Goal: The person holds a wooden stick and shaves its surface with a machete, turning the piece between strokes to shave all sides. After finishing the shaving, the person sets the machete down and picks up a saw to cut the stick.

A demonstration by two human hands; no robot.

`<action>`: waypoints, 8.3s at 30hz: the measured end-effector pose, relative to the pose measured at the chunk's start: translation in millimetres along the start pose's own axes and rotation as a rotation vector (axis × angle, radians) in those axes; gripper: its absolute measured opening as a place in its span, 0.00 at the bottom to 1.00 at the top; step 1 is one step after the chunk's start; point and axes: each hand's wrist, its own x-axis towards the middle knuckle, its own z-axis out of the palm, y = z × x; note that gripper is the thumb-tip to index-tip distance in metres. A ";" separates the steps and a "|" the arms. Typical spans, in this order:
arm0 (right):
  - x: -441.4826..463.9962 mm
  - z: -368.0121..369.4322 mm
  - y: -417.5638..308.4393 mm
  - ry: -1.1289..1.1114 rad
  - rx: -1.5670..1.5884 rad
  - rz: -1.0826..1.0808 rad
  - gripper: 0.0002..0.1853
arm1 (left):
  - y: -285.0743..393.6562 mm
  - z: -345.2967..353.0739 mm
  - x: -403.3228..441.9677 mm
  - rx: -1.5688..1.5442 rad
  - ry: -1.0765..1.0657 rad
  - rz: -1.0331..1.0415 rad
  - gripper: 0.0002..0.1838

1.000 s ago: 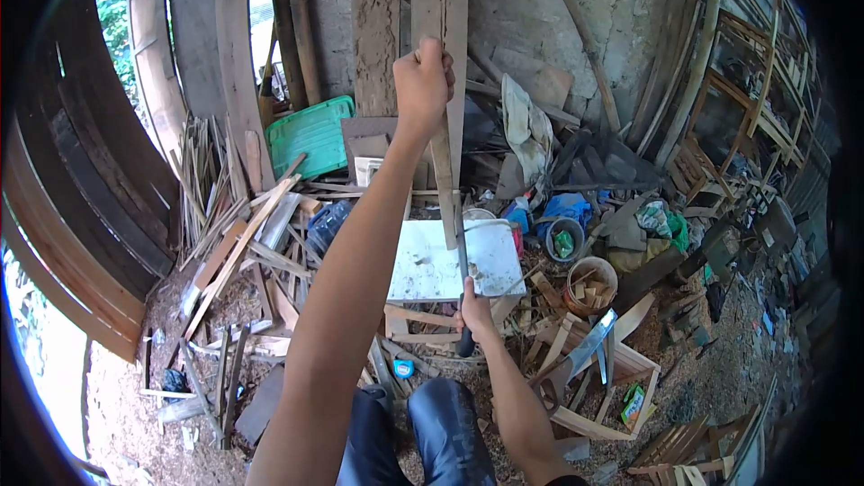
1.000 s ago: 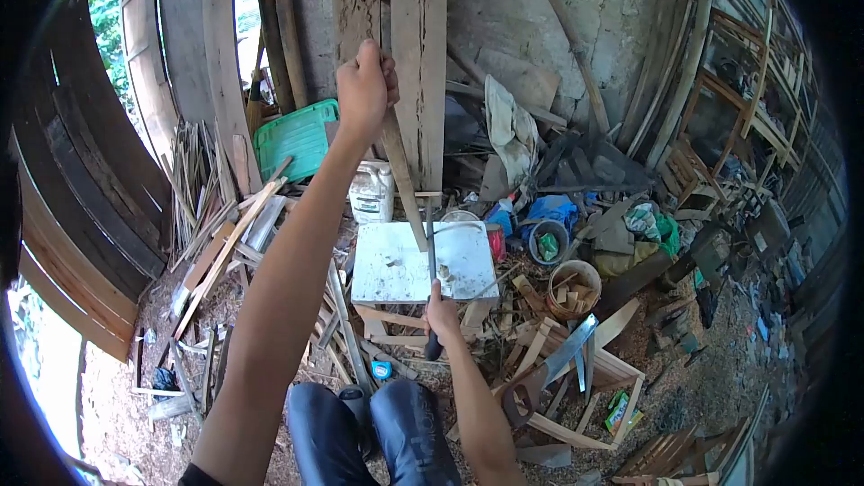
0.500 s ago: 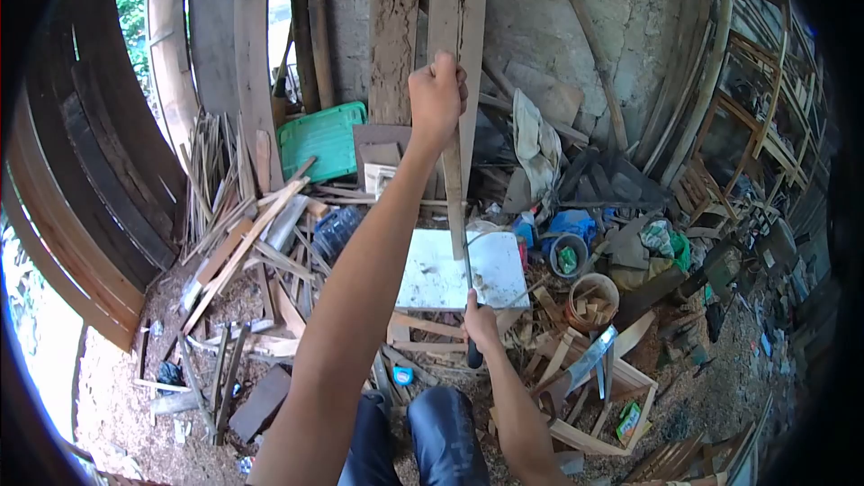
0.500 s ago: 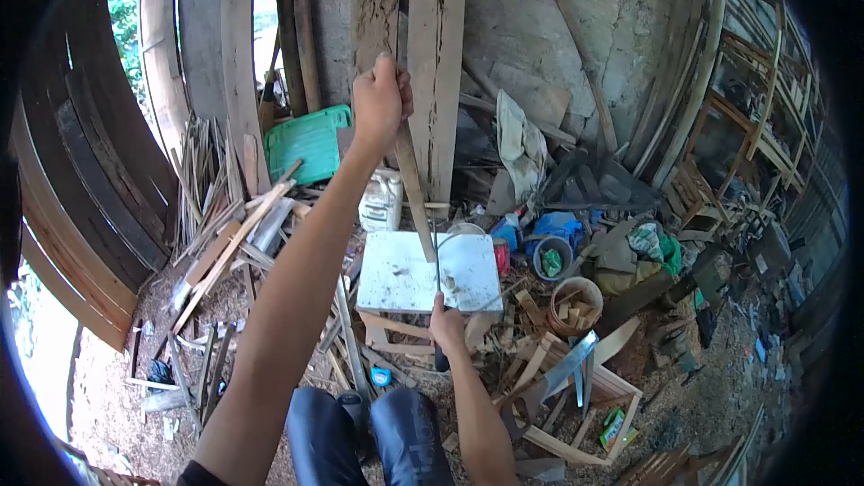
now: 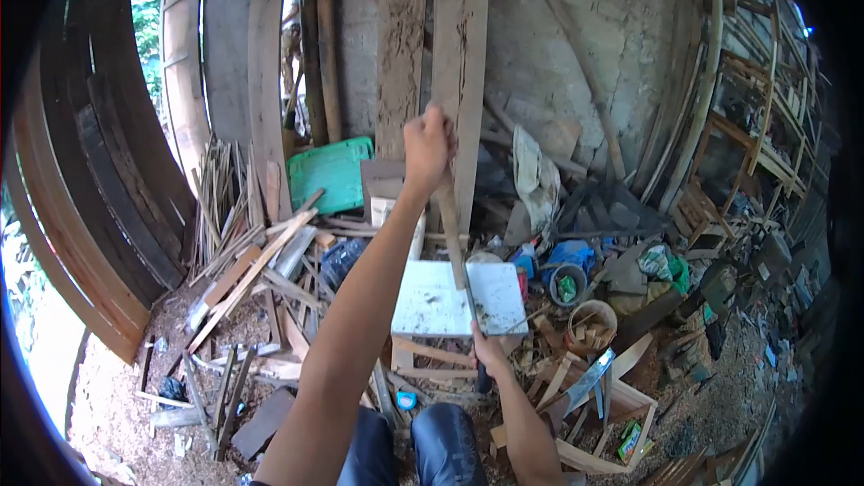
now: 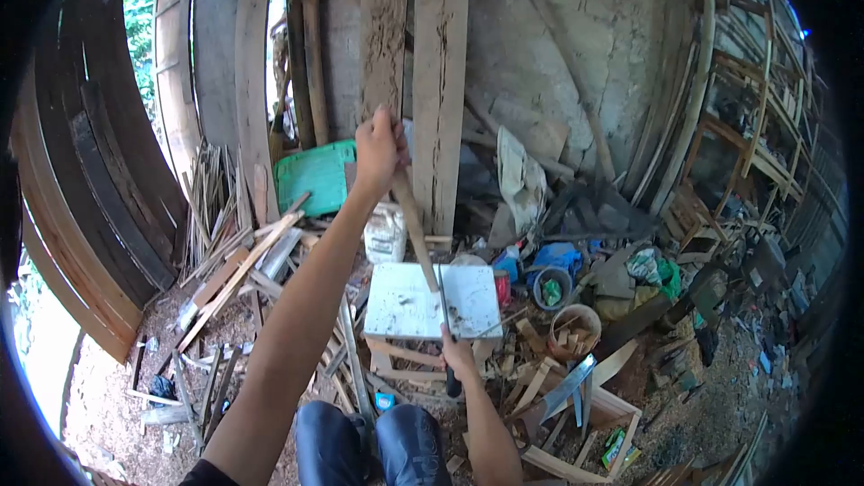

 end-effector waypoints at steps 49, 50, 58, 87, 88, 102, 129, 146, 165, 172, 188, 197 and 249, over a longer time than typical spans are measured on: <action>-113.0 -8.1 -87.9 0.139 0.536 -0.620 0.12 | 2.3 -177.3 -248.8 0.462 -0.408 -0.583 0.26; -112.6 -9.6 -87.9 0.230 0.475 -0.755 0.14 | 3.3 -178.7 -246.1 0.397 -0.406 -0.624 0.26; -113.4 -8.2 -116.1 0.399 -0.097 -1.068 0.22 | 21.1 -178.2 -211.7 0.651 -0.560 -0.540 0.21; -65.4 44.8 -68.0 0.433 0.123 -0.946 0.18 | 84.9 -160.6 -198.2 -0.273 -0.543 -0.494 0.23; -66.1 45.5 -70.9 0.435 0.172 -0.940 0.18 | 87.3 -152.1 -197.4 -0.279 -0.508 -0.404 0.21; -88.1 24.8 -80.4 0.412 0.231 -0.824 0.18 | 67.3 -83.7 -132.4 0.278 -0.121 0.126 0.09; -164.0 12.5 -127.7 -0.103 0.412 -0.617 0.30 | 54.1 -39.5 -70.0 0.073 0.059 0.360 0.16; -173.7 14.5 -131.6 -0.205 0.464 -0.484 0.30 | 44.1 -51.9 -71.3 0.050 0.008 0.287 0.16; -132.8 36.0 -93.9 -0.091 0.399 -0.450 0.32 | 35.5 -25.3 -67.2 0.254 0.073 0.372 0.17; -168.7 1.6 -127.7 -0.189 0.441 -0.345 0.31 | 34.1 -12.6 -71.4 0.240 0.072 0.356 0.17; -125.2 22.8 -103.0 -0.179 0.393 -0.190 0.30 | 27.5 -12.7 -68.2 0.340 0.111 0.405 0.18; -76.6 29.8 -46.1 -0.175 0.235 -0.094 0.32 | 31.0 -34.8 -58.8 0.206 0.161 0.395 0.17; -136.1 -3.6 -69.5 -0.169 0.426 -0.291 0.32 | 52.8 -40.5 -62.0 -0.025 -0.074 0.171 0.12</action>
